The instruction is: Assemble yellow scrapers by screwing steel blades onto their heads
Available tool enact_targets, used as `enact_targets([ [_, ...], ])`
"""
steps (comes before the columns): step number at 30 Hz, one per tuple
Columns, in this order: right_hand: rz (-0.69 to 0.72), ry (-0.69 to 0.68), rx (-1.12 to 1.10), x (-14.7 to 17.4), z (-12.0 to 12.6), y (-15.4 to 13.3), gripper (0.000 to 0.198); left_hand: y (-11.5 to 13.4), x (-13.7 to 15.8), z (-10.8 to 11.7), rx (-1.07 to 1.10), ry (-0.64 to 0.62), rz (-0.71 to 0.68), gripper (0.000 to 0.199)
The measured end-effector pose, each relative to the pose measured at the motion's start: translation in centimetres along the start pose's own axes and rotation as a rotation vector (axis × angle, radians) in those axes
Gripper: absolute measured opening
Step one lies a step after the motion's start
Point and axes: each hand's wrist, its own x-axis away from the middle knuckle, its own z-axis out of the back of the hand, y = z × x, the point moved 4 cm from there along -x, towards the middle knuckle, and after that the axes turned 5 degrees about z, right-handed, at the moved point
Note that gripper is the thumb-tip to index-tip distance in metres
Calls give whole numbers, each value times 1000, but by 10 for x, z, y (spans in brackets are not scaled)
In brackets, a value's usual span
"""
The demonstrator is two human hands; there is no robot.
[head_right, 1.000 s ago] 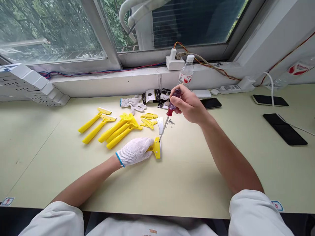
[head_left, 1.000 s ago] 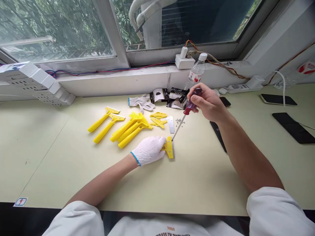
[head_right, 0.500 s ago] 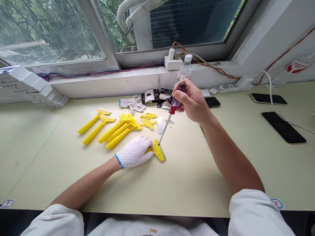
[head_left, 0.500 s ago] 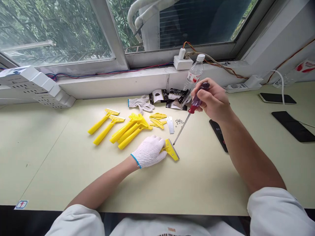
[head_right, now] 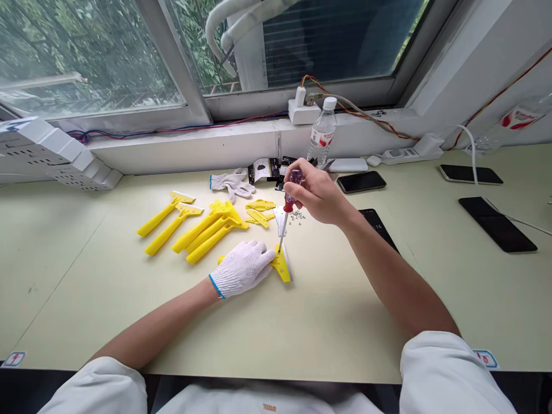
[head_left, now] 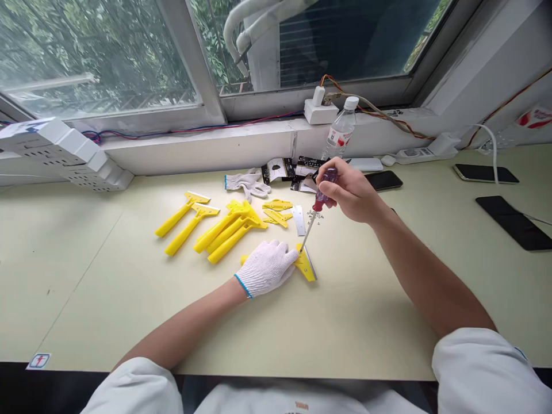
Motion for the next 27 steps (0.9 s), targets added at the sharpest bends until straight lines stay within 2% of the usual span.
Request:
enact_targets([
  [8, 7, -11, 6, 1, -1, -3, 22, 0, -1, -2, -31, 26, 1, 24],
  [16, 10, -16, 7, 2, 0, -1, 20, 0, -1, -5, 33, 34, 30, 25],
  [22, 152, -60, 39, 5, -2, -25, 16, 1, 0, -3, 45, 50, 56, 45],
  [25, 172, -106, 46, 7, -5, -35, 11, 2, 1, -3, -1, 55, 30, 46],
  [27, 182, -115, 26, 7, -7, -38, 17, 2, 1, -3, -12, 46, 24, 45],
])
